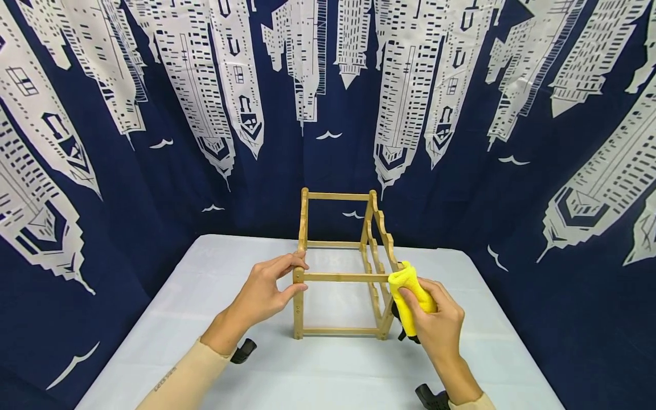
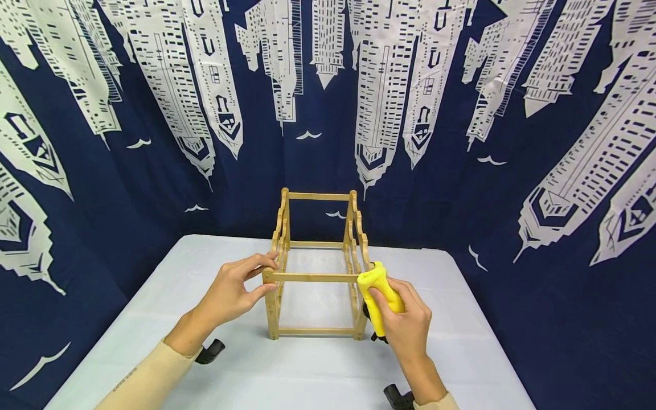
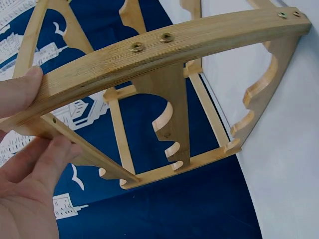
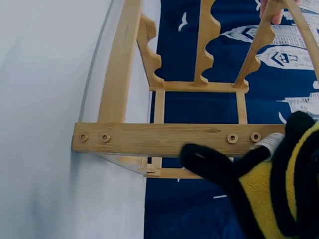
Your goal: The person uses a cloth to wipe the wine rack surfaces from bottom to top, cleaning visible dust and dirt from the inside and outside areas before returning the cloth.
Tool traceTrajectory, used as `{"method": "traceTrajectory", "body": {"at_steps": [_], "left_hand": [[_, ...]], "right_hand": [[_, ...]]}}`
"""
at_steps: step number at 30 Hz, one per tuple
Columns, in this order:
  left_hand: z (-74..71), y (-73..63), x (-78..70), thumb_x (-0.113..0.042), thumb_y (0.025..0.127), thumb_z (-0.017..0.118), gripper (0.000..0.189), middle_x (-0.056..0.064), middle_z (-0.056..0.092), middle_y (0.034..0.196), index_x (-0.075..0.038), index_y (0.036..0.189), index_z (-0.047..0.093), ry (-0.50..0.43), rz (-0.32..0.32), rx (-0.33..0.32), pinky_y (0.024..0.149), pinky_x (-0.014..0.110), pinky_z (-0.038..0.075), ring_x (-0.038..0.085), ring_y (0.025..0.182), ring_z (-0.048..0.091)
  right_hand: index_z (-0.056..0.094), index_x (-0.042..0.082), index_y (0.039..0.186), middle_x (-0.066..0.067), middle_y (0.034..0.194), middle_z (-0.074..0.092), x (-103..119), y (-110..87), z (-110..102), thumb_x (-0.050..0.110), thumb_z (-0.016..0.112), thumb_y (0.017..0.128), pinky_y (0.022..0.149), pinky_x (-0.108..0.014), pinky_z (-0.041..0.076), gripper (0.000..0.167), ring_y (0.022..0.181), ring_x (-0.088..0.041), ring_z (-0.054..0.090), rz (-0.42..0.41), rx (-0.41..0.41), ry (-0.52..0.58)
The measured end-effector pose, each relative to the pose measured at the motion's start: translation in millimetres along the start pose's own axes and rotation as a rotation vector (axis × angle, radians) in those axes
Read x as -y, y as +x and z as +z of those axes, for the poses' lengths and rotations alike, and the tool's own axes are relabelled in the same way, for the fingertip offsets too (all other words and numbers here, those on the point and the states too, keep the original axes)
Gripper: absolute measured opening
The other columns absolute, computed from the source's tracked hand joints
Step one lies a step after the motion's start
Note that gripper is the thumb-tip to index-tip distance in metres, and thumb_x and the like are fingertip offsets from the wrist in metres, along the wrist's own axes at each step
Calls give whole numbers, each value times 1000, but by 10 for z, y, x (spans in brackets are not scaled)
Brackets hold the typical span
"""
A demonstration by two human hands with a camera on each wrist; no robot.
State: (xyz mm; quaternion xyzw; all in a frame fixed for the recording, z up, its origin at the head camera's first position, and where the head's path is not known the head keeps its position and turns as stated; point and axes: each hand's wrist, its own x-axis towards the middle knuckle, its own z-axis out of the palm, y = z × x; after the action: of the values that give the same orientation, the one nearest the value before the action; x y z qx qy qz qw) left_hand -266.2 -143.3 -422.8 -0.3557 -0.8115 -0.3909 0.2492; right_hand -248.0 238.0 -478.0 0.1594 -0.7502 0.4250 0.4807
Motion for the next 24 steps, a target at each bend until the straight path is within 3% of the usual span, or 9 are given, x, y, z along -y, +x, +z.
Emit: {"method": "traceTrajectory", "body": {"at_steps": [5, 12, 19, 24], "left_hand": [[12, 23, 3, 3, 93, 96, 39, 13, 80, 150, -12, 123, 76, -7, -19, 29, 107, 40, 69, 38, 145, 76], [-17, 26, 3, 0, 94, 96, 38, 10, 79, 153, -13, 123, 76, 14, -24, 39, 104, 43, 71, 37, 144, 77], [-29, 26, 1, -1, 95, 96, 37, 9, 79, 154, -13, 123, 76, 0, -40, 56, 104, 46, 71, 37, 144, 77], [-15, 19, 5, -1, 94, 96, 39, 8, 78, 155, -16, 123, 75, 5, -46, 52, 104, 46, 71, 37, 144, 77]], "right_hand": [[85, 5, 100, -11, 96, 85, -47, -74, -29, -5, 106, 76, 76, -3, 57, 33, 83, 5, 68, 45, 72, -59], [72, 18, 86, -5, 85, 82, -188, -368, -49, 15, 111, 77, 56, -13, 53, 41, 66, 1, 60, 232, 325, -215], [71, 21, 87, 1, 79, 76, -267, -476, -13, 38, 110, 80, 54, -22, 41, 43, 66, -10, 55, 432, 614, -407], [74, 18, 91, 2, 70, 60, -308, -502, 19, 39, 109, 82, 50, -23, 32, 42, 60, -13, 45, 459, 714, -445]]}}
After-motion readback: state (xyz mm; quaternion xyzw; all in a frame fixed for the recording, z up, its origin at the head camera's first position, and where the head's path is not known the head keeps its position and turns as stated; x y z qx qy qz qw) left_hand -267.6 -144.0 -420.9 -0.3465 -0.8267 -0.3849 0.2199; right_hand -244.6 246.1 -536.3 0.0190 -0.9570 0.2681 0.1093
